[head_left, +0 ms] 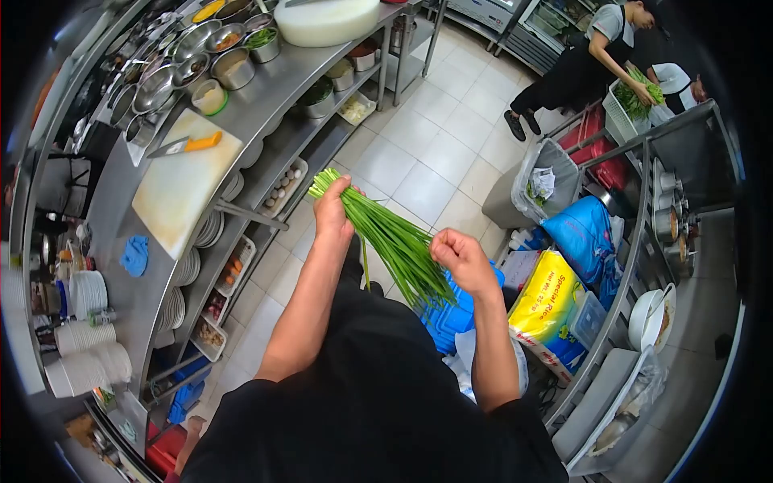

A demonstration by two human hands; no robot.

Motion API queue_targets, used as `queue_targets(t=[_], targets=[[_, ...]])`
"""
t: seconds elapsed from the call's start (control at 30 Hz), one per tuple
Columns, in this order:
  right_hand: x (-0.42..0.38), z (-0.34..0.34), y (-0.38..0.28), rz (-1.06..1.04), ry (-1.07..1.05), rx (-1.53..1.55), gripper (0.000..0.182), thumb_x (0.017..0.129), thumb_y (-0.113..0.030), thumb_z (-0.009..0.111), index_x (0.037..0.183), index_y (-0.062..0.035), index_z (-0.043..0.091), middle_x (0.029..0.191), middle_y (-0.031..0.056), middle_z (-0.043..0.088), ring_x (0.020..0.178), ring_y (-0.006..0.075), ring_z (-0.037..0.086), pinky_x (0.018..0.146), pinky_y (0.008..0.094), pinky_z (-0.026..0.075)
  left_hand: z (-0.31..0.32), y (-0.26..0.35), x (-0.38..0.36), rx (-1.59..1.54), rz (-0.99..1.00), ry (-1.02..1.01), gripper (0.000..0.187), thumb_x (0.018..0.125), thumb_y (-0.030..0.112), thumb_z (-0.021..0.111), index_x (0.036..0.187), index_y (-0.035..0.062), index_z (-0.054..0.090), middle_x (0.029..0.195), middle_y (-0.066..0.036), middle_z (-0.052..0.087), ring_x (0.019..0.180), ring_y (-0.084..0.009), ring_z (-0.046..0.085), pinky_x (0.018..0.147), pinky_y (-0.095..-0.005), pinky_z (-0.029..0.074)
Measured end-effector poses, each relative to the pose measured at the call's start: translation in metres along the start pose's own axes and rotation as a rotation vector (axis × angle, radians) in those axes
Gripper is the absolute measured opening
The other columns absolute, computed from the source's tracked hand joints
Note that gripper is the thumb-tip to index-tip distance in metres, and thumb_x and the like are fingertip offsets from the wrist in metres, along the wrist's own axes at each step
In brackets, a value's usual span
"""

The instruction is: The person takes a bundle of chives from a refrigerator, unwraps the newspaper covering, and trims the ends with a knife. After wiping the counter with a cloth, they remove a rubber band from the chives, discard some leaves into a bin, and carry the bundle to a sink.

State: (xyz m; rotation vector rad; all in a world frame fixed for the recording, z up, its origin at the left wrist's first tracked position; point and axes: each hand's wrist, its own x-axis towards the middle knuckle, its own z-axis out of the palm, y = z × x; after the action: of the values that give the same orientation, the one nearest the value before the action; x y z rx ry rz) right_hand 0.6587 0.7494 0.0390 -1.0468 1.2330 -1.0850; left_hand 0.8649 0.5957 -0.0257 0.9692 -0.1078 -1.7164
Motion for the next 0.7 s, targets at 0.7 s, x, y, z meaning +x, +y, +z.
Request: queue_targets(t=[0.7], targets=[[0.208,-0.122,-0.062,-0.485,0.571,-1.093,0.018,0.069,-0.001,0.072,0.081,-0.0013,0.059,0.104,0.0173,0.062,0.101,0.0382,0.057,0.087,0.0438,0.045,0.262,-0.141,0.193,0.359,0.047,0.045,0.043,0.069,-0.004,0.068,0.106,-0.0013,0.047,0.094,-0.01,0.056,0.078,-0.0209,0.059,0.068,-0.0344,0.05]])
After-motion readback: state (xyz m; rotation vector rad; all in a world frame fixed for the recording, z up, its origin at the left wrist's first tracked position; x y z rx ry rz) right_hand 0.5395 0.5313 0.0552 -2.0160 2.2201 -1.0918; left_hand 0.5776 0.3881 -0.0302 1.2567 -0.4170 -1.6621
